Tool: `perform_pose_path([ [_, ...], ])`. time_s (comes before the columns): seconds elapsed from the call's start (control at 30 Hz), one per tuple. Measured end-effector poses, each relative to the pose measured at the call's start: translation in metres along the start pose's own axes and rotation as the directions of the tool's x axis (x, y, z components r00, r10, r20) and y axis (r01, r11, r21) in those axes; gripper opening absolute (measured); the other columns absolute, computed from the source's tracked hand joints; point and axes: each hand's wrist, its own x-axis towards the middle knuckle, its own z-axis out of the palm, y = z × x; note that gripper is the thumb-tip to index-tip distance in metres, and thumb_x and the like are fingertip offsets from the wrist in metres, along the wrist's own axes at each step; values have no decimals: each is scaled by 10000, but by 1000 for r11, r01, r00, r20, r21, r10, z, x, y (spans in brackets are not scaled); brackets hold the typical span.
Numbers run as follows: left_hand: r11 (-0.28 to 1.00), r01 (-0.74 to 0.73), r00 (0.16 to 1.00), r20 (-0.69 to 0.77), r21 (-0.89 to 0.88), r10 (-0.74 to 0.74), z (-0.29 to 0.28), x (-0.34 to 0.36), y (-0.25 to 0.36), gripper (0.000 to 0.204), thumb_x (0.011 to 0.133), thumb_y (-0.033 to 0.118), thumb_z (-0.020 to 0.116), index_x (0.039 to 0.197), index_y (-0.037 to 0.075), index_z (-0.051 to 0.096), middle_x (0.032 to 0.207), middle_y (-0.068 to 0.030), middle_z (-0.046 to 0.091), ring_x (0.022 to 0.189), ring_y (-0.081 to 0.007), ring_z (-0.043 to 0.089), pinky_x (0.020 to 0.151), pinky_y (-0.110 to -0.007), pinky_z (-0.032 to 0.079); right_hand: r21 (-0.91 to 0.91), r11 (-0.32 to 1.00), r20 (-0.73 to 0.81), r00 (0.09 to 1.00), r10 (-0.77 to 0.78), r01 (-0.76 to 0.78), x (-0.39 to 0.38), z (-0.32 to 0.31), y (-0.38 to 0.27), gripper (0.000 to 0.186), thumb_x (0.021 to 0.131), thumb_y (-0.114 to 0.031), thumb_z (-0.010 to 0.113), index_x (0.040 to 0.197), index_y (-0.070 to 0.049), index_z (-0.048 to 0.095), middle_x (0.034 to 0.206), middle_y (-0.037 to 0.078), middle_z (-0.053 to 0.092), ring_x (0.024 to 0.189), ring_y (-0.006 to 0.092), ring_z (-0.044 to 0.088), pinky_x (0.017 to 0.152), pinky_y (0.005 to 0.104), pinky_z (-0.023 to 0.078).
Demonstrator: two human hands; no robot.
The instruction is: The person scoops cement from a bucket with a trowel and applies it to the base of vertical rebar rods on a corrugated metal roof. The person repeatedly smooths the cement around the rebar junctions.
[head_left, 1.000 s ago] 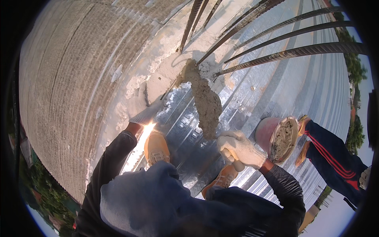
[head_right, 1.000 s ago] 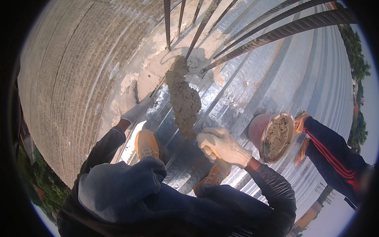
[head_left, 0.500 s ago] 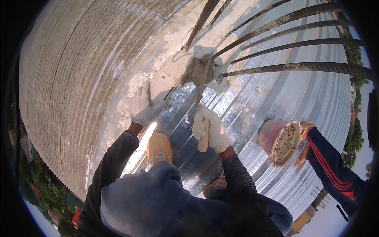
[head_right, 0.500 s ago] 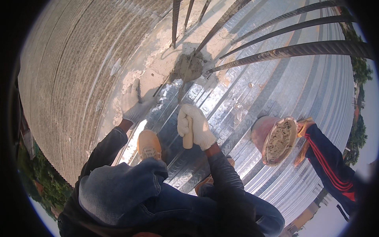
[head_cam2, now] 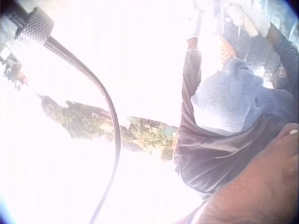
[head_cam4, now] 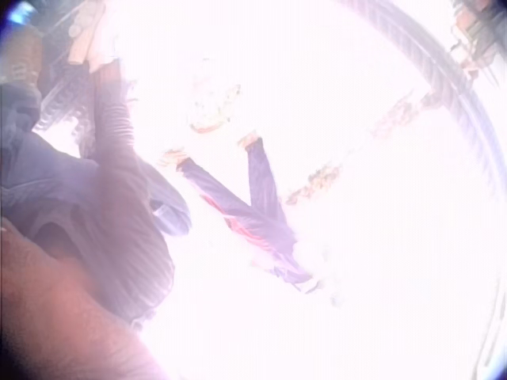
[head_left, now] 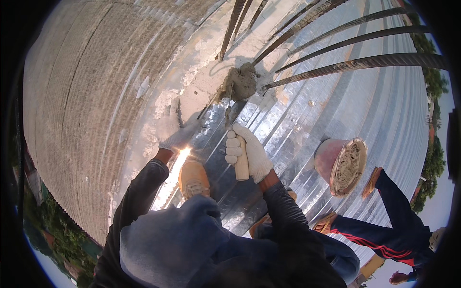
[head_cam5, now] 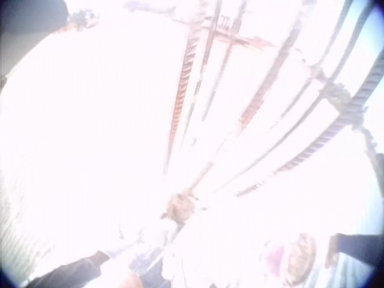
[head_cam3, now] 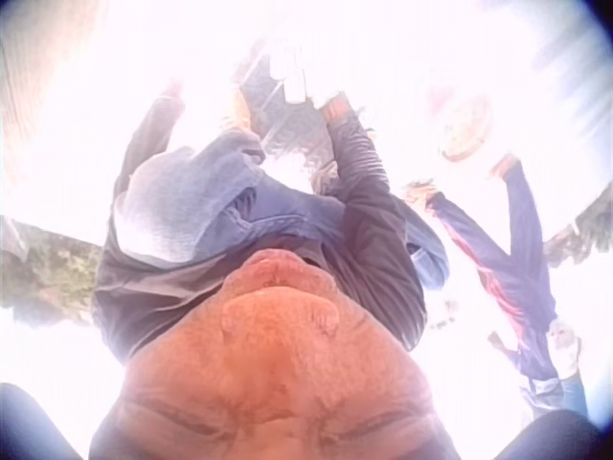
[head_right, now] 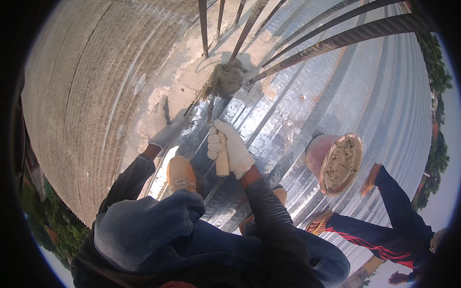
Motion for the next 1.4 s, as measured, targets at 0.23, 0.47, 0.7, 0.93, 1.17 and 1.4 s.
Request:
perform_pose_path([
  [0.23, 996, 35, 998, 47, -88, -31, -4, -2, -8, 1140, 849, 606, 927, 1706, -26, 520, 1427, -307, 724, 1227, -480, 753, 1063, -562, 612, 89, 996, 56, 998, 16, -21, -24, -11, -30, 261, 1214, -409, 669, 1140, -159, 672, 799, -104, 534, 600, 72, 516, 536, 308, 470],
  [0.47, 991, 32, 998, 60, -129, -24, -2, -4, -4, 1144, 853, 605, 935, 1704, -35, 514, 1428, -309, 728, 1226, -451, 765, 1067, -542, 610, 169, 978, 98, 985, -139, 121, -25, -7, -45, 276, 1227, -392, 637, 1081, -164, 696, 775, -95, 529, 582, 79, 502, 523, 314, 451],
  [0.7, 993, -5, 999, 33, -121, 9, -9, -2, -4, 1131, 857, 633, 927, 1677, -39, 533, 1368, -330, 738, 1206, -465, 771, 1036, -556, 616, 228, 972, 229, 966, -117, 64, 20, 1, -58, 297, 1233, -406, 619, 1067, -172, 694, 764, -108, 522, 572, 66, 491, 525, 306, 444],
  [0.93, 990, 72, 993, 103, -123, -59, -21, -2, 8, 1136, 847, 667, 925, 1675, -15, 550, 1354, -319, 731, 1181, -485, 762, 998, -568, 622, 356, 933, 322, 930, -178, 55, 32, -23, -71, 337, 1243, -454, 604, 1091, -166, 694, 759, -119, 528, 586, 62, 522, 530, 303, 442],
  [1.17, 998, 29, 999, 45, -50, -27, 2, -2, -7, 1149, 839, 626, 929, 1714, 1, 525, 1435, -302, 713, 1217, -473, 756, 1033, -559, 618, 102, 944, 82, 943, -323, 314, 1, 8, -33, 353, 1253, -447, 577, 1120, -140, 690, 780, -78, 546, 576, 86, 522, 517, 323, 470],
  [1.4, 999, 47, 996, 76, -21, -45, 5, 3, -10, 1181, 824, 625, 931, 1724, -16, 513, 1489, -329, 699, 1242, -481, 757, 1080, -547, 617, -118, 928, -96, 926, -364, 353, -7, 30, -12, 346, 1219, -463, 630, 1111, -140, 689, 818, -32, 634, 606, 114, 585, 553, 330, 548],
])
